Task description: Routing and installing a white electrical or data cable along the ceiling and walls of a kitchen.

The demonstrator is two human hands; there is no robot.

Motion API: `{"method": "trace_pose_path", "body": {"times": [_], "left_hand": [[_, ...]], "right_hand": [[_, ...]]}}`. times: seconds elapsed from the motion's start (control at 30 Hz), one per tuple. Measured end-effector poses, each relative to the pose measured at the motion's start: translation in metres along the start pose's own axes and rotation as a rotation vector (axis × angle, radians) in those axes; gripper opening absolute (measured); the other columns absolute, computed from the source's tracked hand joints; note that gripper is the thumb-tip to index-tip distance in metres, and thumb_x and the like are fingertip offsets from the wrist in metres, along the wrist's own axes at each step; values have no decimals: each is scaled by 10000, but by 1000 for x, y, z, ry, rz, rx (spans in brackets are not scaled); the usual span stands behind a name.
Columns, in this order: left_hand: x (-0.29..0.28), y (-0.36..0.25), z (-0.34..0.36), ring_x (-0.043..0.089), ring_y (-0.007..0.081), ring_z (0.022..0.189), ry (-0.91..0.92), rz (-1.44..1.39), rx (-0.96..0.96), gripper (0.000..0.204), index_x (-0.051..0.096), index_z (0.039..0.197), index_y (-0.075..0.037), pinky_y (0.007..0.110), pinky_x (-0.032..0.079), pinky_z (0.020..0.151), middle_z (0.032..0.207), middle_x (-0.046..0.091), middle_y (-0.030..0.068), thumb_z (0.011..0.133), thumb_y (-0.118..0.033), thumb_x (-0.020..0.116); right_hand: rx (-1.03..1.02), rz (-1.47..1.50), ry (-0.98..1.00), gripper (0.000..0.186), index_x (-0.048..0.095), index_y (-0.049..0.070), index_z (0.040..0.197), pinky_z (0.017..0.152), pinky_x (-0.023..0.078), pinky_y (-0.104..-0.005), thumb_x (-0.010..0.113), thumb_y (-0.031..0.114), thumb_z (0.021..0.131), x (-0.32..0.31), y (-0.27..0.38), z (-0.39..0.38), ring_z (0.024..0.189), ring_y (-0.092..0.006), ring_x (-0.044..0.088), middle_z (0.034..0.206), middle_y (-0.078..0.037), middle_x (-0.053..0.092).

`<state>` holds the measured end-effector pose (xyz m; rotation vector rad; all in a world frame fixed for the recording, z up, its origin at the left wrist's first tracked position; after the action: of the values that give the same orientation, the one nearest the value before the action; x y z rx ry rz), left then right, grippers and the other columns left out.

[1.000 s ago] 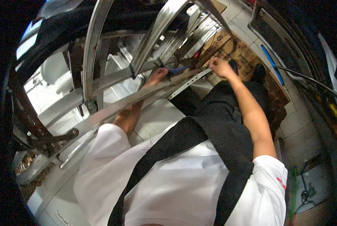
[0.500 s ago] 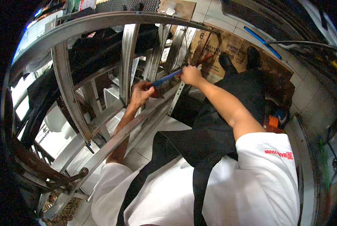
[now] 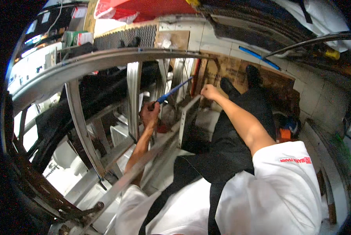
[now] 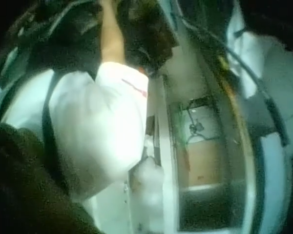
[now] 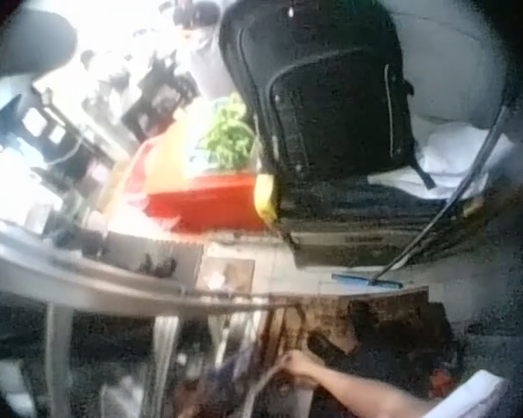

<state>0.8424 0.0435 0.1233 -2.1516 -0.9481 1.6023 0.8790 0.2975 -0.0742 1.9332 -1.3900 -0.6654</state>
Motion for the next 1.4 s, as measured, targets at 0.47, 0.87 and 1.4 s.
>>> {"method": "trace_pose_path", "body": {"times": [0.47, 0.87, 1.4], "left_hand": [[36, -52, 41, 636, 136, 696, 79, -638, 63, 258, 524, 972, 4, 247, 507, 615, 844, 591, 75, 905, -207, 657], [64, -67, 41, 641, 159, 688, 37, -739, -8, 202, 564, 965, -13, 257, 551, 622, 882, 603, 80, 866, -131, 695], [39, -50, 30, 643, 164, 784, 153, -755, -60, 285, 557, 1110, -61, 310, 544, 701, 1011, 618, 93, 860, -87, 689]], "right_hand": [[-325, -688, 437, 223, 701, 77, 1005, 743, 499, -318, 638, 217, 843, -102, 236, 111, 770, -133, 606, 852, -41, 677], [166, -810, 285, 341, 698, 147, 1002, 806, 467, -387, 706, 300, 697, -112, 102, 237, 906, -210, 624, 1009, -73, 680], [-450, -613, 755, 253, 714, 140, 982, 823, 465, -299, 758, 209, 742, -94, 152, 149, 909, -139, 609, 1024, -37, 679]]}}
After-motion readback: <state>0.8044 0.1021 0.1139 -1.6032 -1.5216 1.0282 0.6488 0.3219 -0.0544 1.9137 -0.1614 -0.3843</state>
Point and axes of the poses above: each hand's wrist, its own z-axis towards the middle knuckle, its own x-axis out of the palm, y = z × x, the point moved 1 cm from there along z, towards the middle knuckle
